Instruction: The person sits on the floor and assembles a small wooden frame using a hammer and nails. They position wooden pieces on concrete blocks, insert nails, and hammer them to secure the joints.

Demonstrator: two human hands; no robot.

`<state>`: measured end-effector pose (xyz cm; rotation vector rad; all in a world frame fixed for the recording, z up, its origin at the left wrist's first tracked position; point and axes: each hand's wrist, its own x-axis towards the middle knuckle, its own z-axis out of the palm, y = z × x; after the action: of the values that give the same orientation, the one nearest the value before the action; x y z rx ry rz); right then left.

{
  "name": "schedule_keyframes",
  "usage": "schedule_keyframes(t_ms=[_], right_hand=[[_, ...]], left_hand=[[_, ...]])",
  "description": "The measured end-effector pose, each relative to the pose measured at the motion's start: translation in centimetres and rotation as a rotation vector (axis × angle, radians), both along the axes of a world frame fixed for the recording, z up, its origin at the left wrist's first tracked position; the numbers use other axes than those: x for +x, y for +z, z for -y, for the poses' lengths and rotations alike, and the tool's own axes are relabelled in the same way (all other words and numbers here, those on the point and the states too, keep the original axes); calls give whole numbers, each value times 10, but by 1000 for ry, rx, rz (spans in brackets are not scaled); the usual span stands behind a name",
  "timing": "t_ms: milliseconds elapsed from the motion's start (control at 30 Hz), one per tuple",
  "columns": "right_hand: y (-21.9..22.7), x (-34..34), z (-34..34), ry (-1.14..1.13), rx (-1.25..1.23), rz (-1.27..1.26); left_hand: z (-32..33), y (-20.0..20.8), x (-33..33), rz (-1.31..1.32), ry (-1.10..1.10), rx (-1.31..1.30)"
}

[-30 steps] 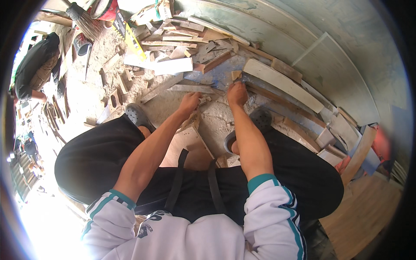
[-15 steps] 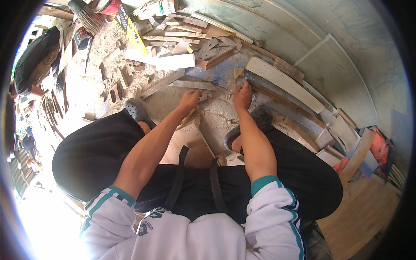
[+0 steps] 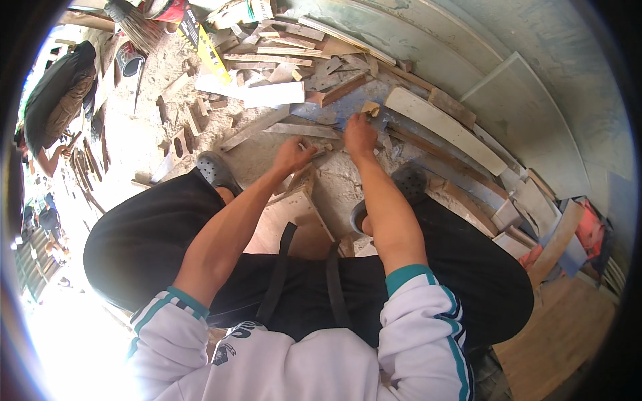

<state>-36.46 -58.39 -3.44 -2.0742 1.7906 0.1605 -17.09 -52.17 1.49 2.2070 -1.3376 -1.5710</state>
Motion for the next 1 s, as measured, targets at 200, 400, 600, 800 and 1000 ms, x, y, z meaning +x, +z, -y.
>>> schedule_keyframes(t_ms=[200, 400, 600, 800, 1000], right_hand=[[-15, -9, -5, 95, -46, -19], [8, -36, -8, -201, 172, 368], [-4, -56, -41, -143, 97, 488], [3, -17, -58, -74, 51, 189], [-3, -2, -57, 56, -15, -41]], left_hand=[[15, 9, -2, 0, -11, 40], [7, -14, 1, -21, 98, 59], [6, -26, -10, -67, 142, 77], [-3, -22, -3, -44, 118, 59], [-11, -35, 11, 0, 135, 97]])
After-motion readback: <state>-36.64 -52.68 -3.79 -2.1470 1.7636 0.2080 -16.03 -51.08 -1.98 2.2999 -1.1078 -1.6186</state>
